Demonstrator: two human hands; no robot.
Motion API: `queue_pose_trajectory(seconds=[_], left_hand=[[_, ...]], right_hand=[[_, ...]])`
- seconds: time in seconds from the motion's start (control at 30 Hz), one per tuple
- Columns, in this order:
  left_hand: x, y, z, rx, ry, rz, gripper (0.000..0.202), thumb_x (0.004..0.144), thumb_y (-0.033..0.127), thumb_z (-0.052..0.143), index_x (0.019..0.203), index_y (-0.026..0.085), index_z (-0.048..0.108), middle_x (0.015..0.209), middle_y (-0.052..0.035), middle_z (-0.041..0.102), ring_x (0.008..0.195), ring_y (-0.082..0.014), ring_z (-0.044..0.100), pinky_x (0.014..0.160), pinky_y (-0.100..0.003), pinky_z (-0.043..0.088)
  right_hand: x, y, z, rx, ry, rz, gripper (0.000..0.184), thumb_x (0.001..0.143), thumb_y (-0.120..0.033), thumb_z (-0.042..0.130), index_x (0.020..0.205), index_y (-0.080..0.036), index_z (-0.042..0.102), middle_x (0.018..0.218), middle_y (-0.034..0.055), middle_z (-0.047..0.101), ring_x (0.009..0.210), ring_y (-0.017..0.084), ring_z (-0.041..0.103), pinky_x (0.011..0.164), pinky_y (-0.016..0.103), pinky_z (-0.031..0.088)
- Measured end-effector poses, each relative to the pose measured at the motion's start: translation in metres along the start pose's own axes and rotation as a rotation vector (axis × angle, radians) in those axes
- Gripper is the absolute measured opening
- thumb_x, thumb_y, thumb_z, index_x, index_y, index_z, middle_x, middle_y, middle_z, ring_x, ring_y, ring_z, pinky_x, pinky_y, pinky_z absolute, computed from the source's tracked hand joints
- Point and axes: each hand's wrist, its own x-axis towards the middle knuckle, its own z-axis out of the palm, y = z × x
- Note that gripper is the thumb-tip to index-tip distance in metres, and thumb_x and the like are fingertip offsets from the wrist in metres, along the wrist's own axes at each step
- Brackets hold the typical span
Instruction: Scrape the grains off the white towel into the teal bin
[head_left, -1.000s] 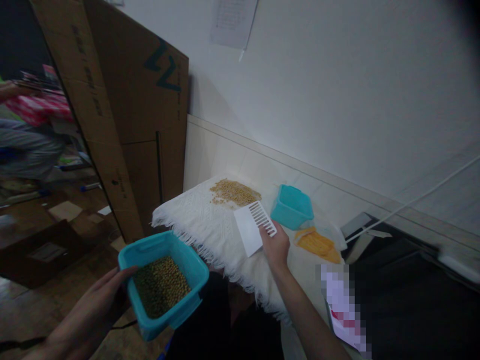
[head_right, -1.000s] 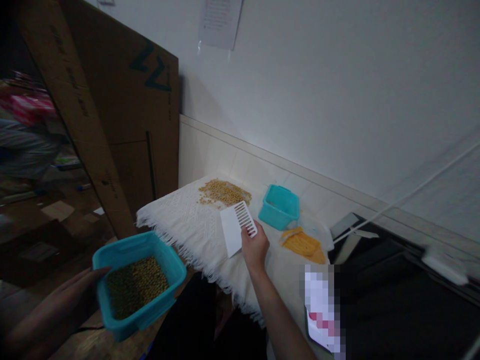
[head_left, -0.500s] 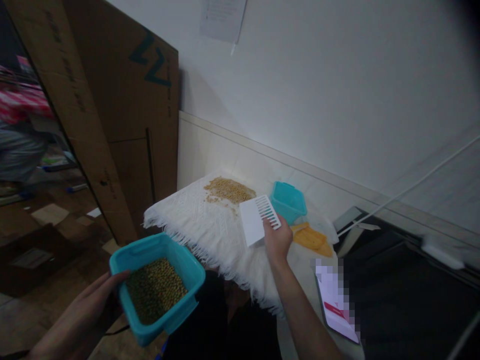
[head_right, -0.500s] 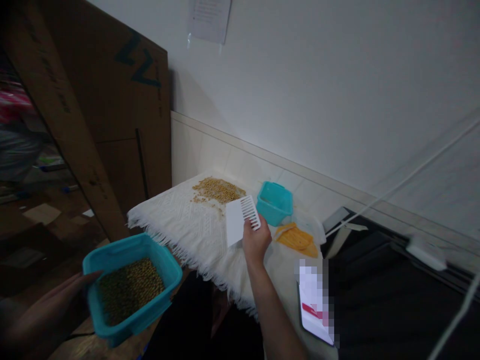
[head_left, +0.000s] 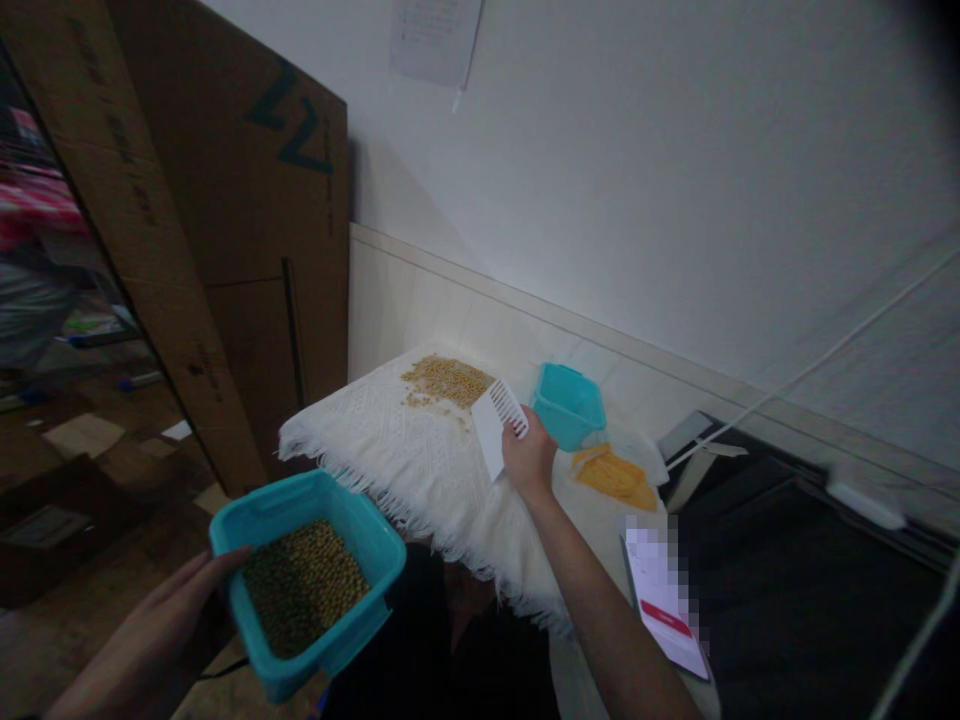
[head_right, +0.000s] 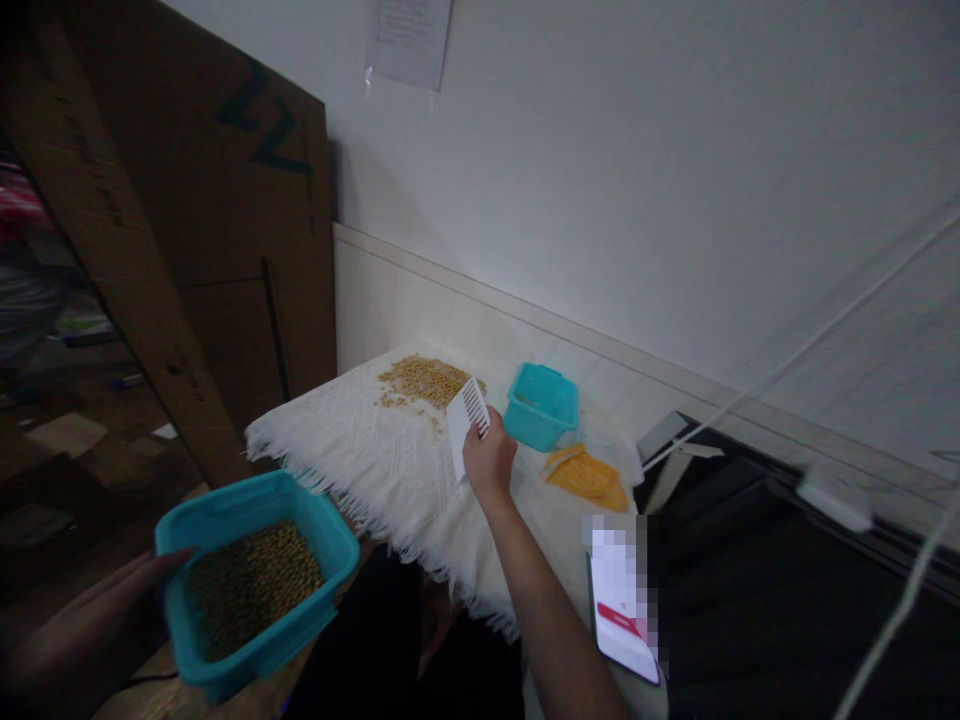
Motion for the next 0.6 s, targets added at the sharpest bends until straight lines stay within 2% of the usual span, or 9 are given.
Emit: queue_pose_trajectory(seconds=[0.17, 0.4, 0.5, 0.6], left_hand=[[-0.011, 0.006, 0.006, -0.075, 0.03, -0.018, 0.007, 0.098, 0.022, 0.076, 0.102, 0.024, 0.082, 0.093, 0.0, 0.091, 0.079, -0.0186, 0.085, 0.071, -0.021, 0.07], [-0.042, 0.028, 0.032, -0.103, 0.111, -0.071, 0.011, 0.102, 0.012, 0.07, 0.105, 0.019, 0.077, 0.074, 0.0017, 0.087, 0.059, -0.0168, 0.08, 0.054, -0.018, 0.065], [-0.052, 0.035, 0.04, -0.106, 0.137, -0.08, 0.015, 0.105, 0.009, 0.065, 0.107, 0.018, 0.076, 0.071, 0.0024, 0.086, 0.056, -0.0149, 0.079, 0.053, -0.017, 0.063], [-0.052, 0.034, 0.04, -0.096, 0.114, -0.077, 0.015, 0.106, 0.009, 0.064, 0.108, 0.017, 0.077, 0.074, 0.0015, 0.087, 0.057, -0.0148, 0.079, 0.055, -0.017, 0.065]], right_hand=[[-0.004, 0.001, 0.0, -0.012, -0.034, -0.057, 0.042, 0.092, -0.025, 0.062, 0.129, -0.014, 0.08, 0.109, 0.0158, 0.087, 0.093, 0.03, 0.081, 0.089, 0.038, 0.061], [-0.013, 0.003, -0.004, 0.043, -0.059, -0.116, 0.039, 0.095, -0.027, 0.063, 0.129, -0.017, 0.08, 0.114, 0.0141, 0.087, 0.094, 0.029, 0.082, 0.088, 0.037, 0.062], [-0.011, 0.004, -0.002, 0.054, -0.052, -0.106, 0.04, 0.095, -0.027, 0.064, 0.131, -0.017, 0.079, 0.117, 0.0139, 0.087, 0.098, 0.029, 0.082, 0.09, 0.037, 0.063], [-0.008, 0.004, 0.001, 0.057, -0.066, -0.108, 0.04, 0.096, -0.025, 0.063, 0.131, -0.015, 0.079, 0.118, 0.0149, 0.087, 0.1, 0.029, 0.083, 0.092, 0.038, 0.063]])
